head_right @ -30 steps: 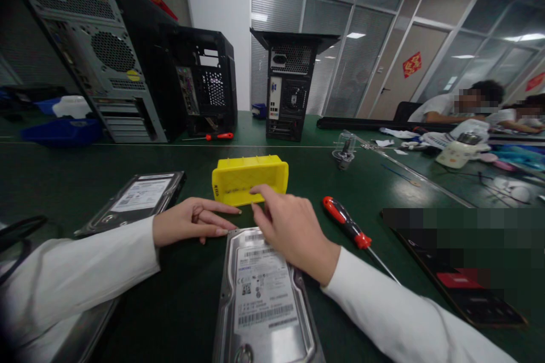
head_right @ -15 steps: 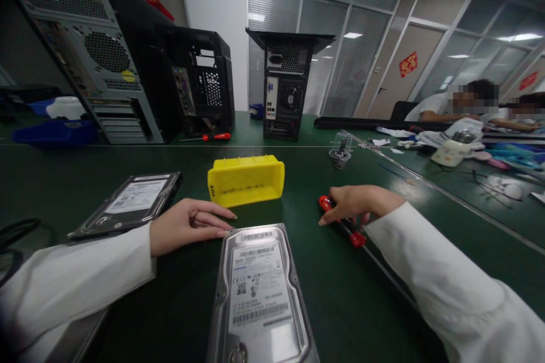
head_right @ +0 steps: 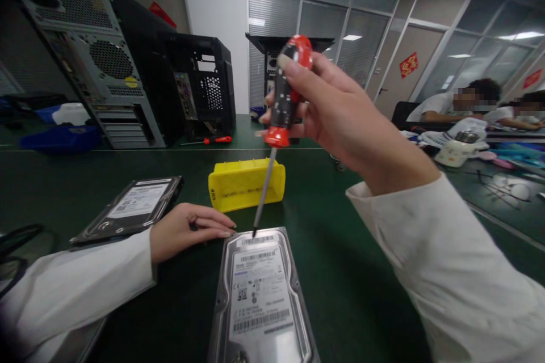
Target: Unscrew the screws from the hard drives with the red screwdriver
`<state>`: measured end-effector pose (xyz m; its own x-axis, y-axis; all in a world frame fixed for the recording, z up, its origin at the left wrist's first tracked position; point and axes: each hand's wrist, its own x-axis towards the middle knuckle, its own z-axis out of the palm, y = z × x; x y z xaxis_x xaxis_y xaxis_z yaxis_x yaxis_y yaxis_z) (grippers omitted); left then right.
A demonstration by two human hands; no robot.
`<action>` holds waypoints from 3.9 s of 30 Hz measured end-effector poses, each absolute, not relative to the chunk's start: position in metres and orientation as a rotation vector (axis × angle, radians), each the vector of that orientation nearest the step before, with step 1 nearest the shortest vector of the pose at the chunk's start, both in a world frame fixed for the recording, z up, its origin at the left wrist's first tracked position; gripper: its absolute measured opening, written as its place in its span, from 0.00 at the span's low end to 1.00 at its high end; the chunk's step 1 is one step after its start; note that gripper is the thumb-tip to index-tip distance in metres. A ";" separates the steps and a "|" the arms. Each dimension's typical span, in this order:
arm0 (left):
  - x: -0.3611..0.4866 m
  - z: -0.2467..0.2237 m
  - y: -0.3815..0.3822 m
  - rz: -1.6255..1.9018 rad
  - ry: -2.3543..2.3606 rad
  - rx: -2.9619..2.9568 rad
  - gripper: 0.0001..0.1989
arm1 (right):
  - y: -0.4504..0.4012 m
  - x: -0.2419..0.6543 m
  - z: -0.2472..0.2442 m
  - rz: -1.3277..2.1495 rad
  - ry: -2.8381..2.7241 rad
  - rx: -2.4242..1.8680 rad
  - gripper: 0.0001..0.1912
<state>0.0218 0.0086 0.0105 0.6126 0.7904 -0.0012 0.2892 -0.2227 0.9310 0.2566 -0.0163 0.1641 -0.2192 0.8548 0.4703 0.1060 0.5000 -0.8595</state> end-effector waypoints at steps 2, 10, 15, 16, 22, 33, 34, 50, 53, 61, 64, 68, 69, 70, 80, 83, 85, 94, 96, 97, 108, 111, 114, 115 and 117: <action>0.021 0.011 0.008 0.604 0.872 1.768 0.13 | -0.012 0.233 0.165 0.837 -1.744 -0.670 0.10; 0.017 0.008 0.013 0.535 0.837 1.684 0.21 | 0.017 0.202 0.123 0.817 -1.954 -0.694 0.15; 0.016 0.008 0.015 0.518 0.823 1.663 0.21 | 0.027 0.210 0.115 0.992 -1.817 -0.746 0.12; 0.017 0.008 0.014 0.518 0.828 1.660 0.21 | 0.027 0.211 0.116 1.002 -1.789 -0.748 0.11; 0.018 0.014 0.011 0.483 0.893 1.682 0.20 | 0.027 0.210 0.116 1.063 -1.742 -0.633 0.13; 0.019 0.017 0.010 0.459 0.920 1.713 0.18 | 0.028 0.208 0.113 1.054 -1.814 -0.579 0.14; 0.019 0.017 0.010 0.459 0.918 1.715 0.18 | 0.028 0.209 0.113 1.046 -1.813 -0.572 0.15; 0.016 0.007 0.016 0.512 0.852 1.701 0.21 | 0.030 0.211 0.111 1.044 -1.841 -0.565 0.16; 0.016 0.008 0.015 0.508 0.871 1.697 0.21 | 0.028 0.211 0.112 1.049 -1.853 -0.536 0.16; 0.017 0.013 0.011 0.506 0.887 1.704 0.18 | 0.025 0.212 0.118 1.020 -1.788 -0.547 0.19; 0.017 0.012 0.011 0.506 0.891 1.705 0.17 | 0.023 0.213 0.117 1.069 -1.799 -0.488 0.21; 0.017 0.013 0.011 0.517 0.912 1.716 0.16 | 0.016 0.208 0.115 1.027 -1.862 -0.391 0.25; 0.018 0.014 0.010 0.519 0.912 1.718 0.16 | 0.014 0.206 0.114 1.001 -1.871 -0.381 0.26; 0.018 0.014 0.010 0.519 0.909 1.719 0.16 | 0.013 0.204 0.114 1.000 -1.874 -0.378 0.25; 0.018 0.014 0.011 0.501 0.908 1.754 0.17 | 0.014 0.212 0.129 1.045 -1.748 -0.380 0.08; 0.018 0.014 0.011 0.494 0.908 1.757 0.18 | 0.013 0.211 0.126 1.069 -1.769 -0.364 0.12; 0.019 0.015 0.011 0.495 0.904 1.766 0.18 | 0.012 0.208 0.123 1.089 -1.754 -0.355 0.14; 0.019 0.015 0.010 0.539 0.913 1.757 0.17 | 0.002 0.202 0.129 1.109 -1.836 -0.337 0.13; 0.019 0.014 0.010 0.547 0.912 1.753 0.16 | 0.002 0.203 0.130 1.006 -1.845 -0.379 0.09; 0.018 0.014 0.011 0.552 0.912 1.755 0.16 | 0.003 0.203 0.129 0.959 -1.840 -0.388 0.07; 0.019 0.013 0.011 0.532 0.912 1.775 0.18 | 0.004 0.200 0.125 1.022 -1.797 -0.329 0.10; 0.019 0.012 0.011 0.510 0.888 1.810 0.18 | 0.002 0.200 0.126 1.032 -1.822 -0.328 0.14; 0.020 0.013 0.010 0.500 0.858 1.818 0.17 | 0.005 0.203 0.126 0.969 -1.812 -0.355 0.10; 0.020 0.013 0.011 0.503 0.860 1.817 0.16 | 0.007 0.204 0.126 0.960 -1.793 -0.348 0.07; 0.020 0.011 0.012 0.508 0.870 1.815 0.15 | 0.011 0.206 0.125 0.980 -1.748 -0.309 0.04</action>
